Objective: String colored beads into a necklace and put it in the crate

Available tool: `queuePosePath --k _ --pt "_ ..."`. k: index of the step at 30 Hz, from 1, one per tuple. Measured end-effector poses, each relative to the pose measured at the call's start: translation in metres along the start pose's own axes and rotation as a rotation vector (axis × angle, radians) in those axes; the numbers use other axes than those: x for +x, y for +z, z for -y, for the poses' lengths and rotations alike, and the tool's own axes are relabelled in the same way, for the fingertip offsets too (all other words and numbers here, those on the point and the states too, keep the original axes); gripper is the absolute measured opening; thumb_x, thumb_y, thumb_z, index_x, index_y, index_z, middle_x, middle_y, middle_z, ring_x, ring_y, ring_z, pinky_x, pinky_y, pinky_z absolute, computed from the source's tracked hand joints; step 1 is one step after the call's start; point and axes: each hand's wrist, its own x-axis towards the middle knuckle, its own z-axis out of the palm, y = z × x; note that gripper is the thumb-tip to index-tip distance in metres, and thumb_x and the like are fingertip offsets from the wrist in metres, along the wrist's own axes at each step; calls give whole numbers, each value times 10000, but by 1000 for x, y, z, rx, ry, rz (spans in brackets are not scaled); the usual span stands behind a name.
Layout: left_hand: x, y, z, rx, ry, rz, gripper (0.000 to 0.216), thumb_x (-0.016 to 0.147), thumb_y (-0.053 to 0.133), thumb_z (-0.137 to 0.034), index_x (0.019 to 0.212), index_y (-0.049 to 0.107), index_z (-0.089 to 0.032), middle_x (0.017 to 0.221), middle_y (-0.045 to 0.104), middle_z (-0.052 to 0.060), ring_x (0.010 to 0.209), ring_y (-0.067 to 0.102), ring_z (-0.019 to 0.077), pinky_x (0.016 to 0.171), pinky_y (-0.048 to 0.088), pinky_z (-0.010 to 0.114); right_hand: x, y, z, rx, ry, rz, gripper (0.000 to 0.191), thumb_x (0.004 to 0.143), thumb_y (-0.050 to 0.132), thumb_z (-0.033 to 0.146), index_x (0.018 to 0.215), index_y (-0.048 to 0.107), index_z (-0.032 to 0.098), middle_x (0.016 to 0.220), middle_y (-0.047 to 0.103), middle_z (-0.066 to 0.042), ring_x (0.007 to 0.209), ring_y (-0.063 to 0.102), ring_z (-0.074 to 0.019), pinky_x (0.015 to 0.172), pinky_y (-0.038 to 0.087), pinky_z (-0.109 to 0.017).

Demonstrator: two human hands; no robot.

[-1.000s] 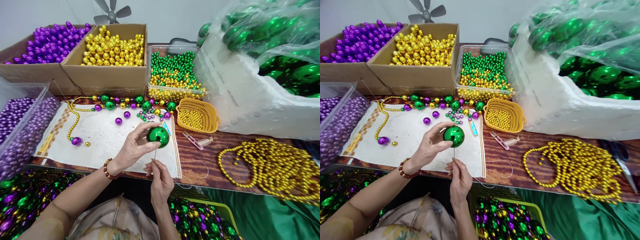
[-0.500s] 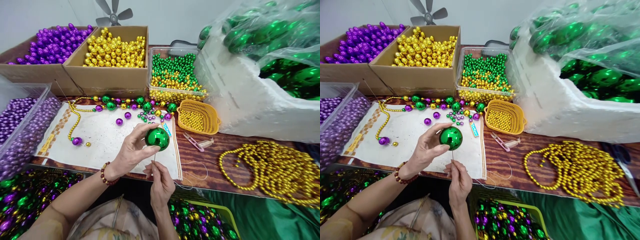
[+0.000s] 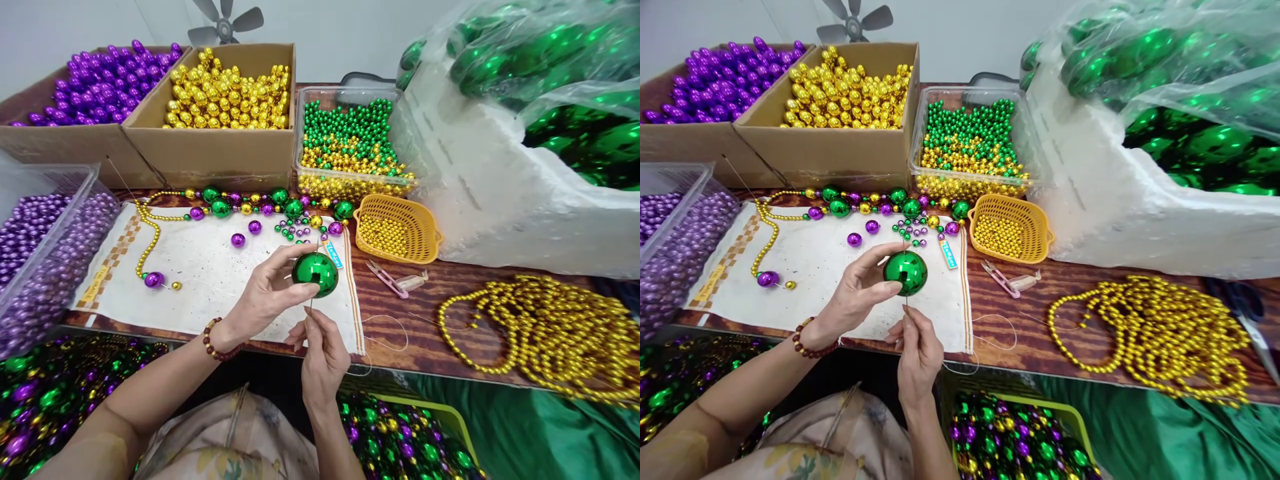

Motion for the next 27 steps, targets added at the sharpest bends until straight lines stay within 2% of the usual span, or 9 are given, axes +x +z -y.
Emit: queuePosePath --k 3,7,9,12,15,18,20,24,27 --pt "0 -1 6 29 -53 -23 519 828 776 -270 1315 605 -329 1268 615 51 1047 637 169 902 573 290 9 -1 6 44 48 47 208 984 582 318 1131 660 193 775 720 -32 622 681 -149 499 500 -227" --pt "-3 1 19 57 -102 -57 577 823 782 -307 1353 554 -307 1253 590 70 1061 627 179 906 569 309 15 -9 2 40 161 3 188 922 671 353 906 669 166 764 729 -54 610 674 -154 525 497 -231" --pt "-7 2 26 114 -134 -20 616 811 793 -328 1369 536 -292 1254 586 83 1068 627 191 927 562 343 15 -14 -5 31 187 -44 225 896 700 370 832 668 157 716 714 -48 567 643 -140 508 467 -219" --pt "-9 -3 34 241 -183 122 613 818 782 -366 1374 544 -269 1262 601 98 1115 622 219 1007 524 413 16 -22 -13 9 189 -107 262 870 721 394 786 672 150 667 689 -36 525 592 -121 489 434 -210" --pt "5 -24 38 416 -192 138 415 920 655 -388 1298 606 -227 1265 629 110 1138 621 220 1010 517 422 19 -29 -17 -18 186 -134 278 858 725 406 769 674 148 689 687 -38 535 591 -118 482 424 -206" --pt "36 -55 46 689 -155 -37 261 989 533 -303 1173 655 -164 1181 677 121 1025 650 196 902 549 391 21 -35 -20 -32 188 -122 280 862 716 409 770 670 149 720 690 -40 534 587 -111 459 406 -197" --pt "56 -70 53 917 -99 -78 181 971 533 -203 1069 676 -152 1093 704 104 949 652 190 871 538 385 22 -38 -22 -38 190 -112 280 872 705 412 778 670 151 716 686 -36 525 578 -105 452 404 -192" --pt "73 -73 68 1225 -26 77 144 949 535 -150 967 676 -172 979 705 60 900 643 190 844 514 355 20 -41 -29 -36 199 -114 281 878 700 417 790 667 152 717 683 -34 531 589 -107 450 422 -188" --pt "69 -61 73 1346 -57 176 143 960 540 -205 1044 652 -179 1038 675 68 925 635 202 810 509 332 19 -42 -34 -37 198 -125 282 882 697 417 791 662 153 714 680 -32 532 596 -108 447 432 -186"
